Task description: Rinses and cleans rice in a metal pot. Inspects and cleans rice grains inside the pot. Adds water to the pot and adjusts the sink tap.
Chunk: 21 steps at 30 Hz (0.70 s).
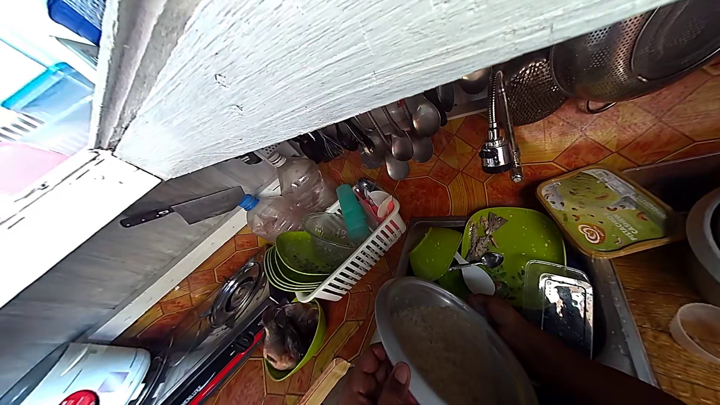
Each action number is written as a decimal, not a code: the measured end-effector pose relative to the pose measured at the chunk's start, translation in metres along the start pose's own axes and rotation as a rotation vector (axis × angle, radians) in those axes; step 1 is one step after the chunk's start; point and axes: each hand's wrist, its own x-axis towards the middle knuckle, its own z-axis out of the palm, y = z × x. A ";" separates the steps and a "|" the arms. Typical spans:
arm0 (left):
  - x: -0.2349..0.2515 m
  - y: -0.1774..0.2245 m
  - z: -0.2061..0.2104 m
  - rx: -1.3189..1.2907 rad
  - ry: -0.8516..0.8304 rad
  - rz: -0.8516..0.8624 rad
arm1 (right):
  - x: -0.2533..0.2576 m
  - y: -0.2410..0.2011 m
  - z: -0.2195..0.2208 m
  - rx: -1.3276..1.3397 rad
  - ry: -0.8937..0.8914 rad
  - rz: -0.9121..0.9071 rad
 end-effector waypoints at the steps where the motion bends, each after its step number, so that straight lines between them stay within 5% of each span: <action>1: 0.000 0.000 0.000 0.000 0.000 0.003 | 0.000 0.000 0.000 -0.002 0.001 0.001; 21: -0.003 0.004 0.002 0.015 0.017 -0.001 | 0.004 0.004 0.003 0.049 -0.013 0.000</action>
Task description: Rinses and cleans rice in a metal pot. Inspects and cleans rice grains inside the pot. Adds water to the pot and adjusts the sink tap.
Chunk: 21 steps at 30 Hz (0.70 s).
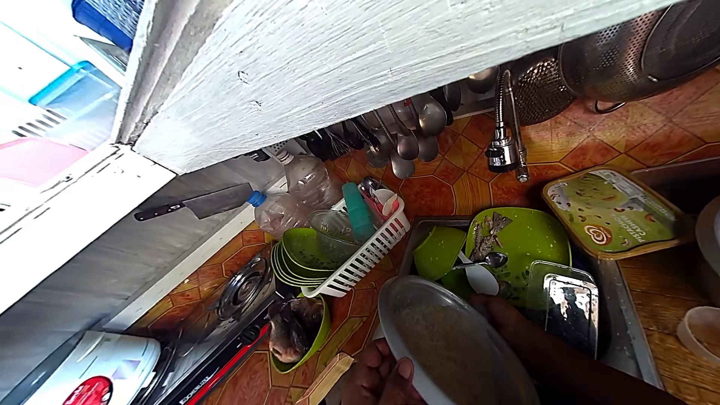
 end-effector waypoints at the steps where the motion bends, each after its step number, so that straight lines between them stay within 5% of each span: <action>1: 0.000 0.000 0.000 0.003 -0.002 -0.003 | 0.000 0.000 0.000 -0.001 0.005 0.000; 21: 0.005 0.006 0.007 0.017 -0.001 -0.026 | -0.001 0.001 -0.001 0.009 0.008 0.012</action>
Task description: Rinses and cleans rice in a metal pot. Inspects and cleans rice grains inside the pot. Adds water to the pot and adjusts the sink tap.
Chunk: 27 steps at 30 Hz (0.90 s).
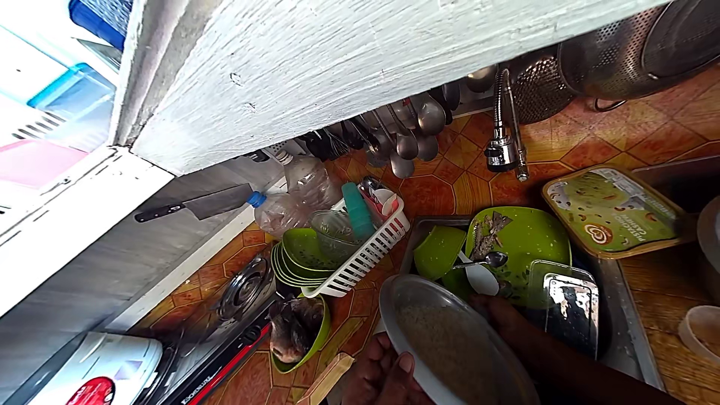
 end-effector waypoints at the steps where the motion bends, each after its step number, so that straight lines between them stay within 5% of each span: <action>1: 0.000 0.000 0.000 0.004 0.001 -0.002 | 0.000 0.000 0.000 -0.014 0.003 -0.001; 27: 0.002 0.003 0.002 0.005 -0.008 -0.005 | -0.001 0.001 0.002 -0.032 0.011 -0.016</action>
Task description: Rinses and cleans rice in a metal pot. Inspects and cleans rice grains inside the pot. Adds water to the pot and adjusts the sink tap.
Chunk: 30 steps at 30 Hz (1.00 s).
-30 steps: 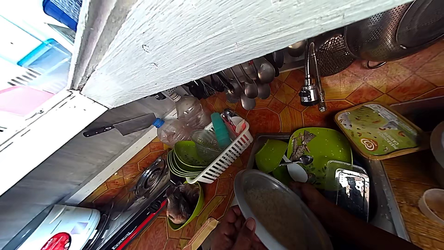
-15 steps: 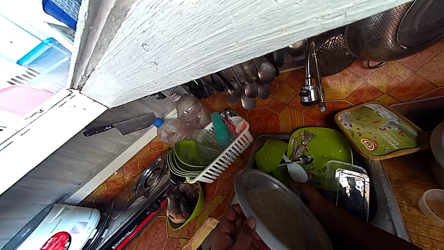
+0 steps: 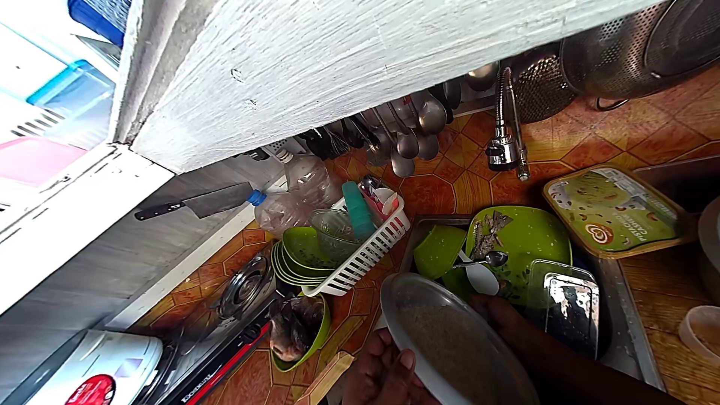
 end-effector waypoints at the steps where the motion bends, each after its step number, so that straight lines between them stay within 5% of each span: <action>1: 0.000 0.000 0.000 0.000 -0.001 0.001 | 0.000 0.000 0.000 0.004 0.002 -0.001; 30: 0.001 0.000 0.002 -0.007 -0.021 -0.012 | 0.002 0.004 -0.002 -0.029 0.014 -0.002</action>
